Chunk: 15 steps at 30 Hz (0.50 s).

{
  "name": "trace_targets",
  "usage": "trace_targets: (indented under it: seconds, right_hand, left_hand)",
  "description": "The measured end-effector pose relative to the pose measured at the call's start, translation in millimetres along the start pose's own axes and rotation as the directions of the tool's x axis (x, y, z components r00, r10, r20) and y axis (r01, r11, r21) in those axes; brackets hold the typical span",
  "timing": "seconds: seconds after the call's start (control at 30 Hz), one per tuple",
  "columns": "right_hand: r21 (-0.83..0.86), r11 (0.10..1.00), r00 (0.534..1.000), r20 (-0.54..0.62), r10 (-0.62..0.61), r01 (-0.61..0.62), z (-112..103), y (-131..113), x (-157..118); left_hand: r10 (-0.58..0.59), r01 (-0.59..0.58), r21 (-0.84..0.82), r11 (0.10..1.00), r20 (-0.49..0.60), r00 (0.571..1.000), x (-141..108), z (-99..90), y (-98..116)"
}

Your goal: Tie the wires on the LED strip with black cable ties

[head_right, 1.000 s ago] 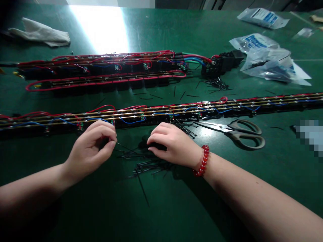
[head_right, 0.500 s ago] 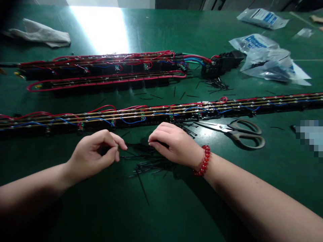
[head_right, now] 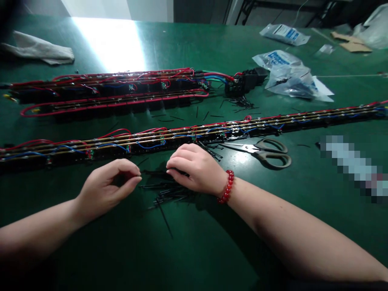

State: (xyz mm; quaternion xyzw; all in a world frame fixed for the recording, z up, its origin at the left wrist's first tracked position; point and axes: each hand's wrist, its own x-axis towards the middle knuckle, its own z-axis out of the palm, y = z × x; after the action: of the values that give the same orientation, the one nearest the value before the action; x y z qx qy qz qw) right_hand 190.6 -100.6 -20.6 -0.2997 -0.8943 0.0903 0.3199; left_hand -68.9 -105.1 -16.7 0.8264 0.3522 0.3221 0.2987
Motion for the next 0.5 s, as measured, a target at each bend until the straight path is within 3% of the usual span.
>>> trace_targets:
  seconds: [0.23,0.5]
  right_hand:
    - [-0.046,0.998,0.999,-0.012,-0.036,0.035,16,-30,7]
    - [-0.001,0.998,0.996,-0.061,0.062,-0.063,23,-39,9]
  left_hand:
    - [0.203,-0.204,0.049,0.978,0.015,0.979,1,2.3,3]
    - [0.074,-0.075,0.058,0.996,0.020,0.997,0,1.9,1]
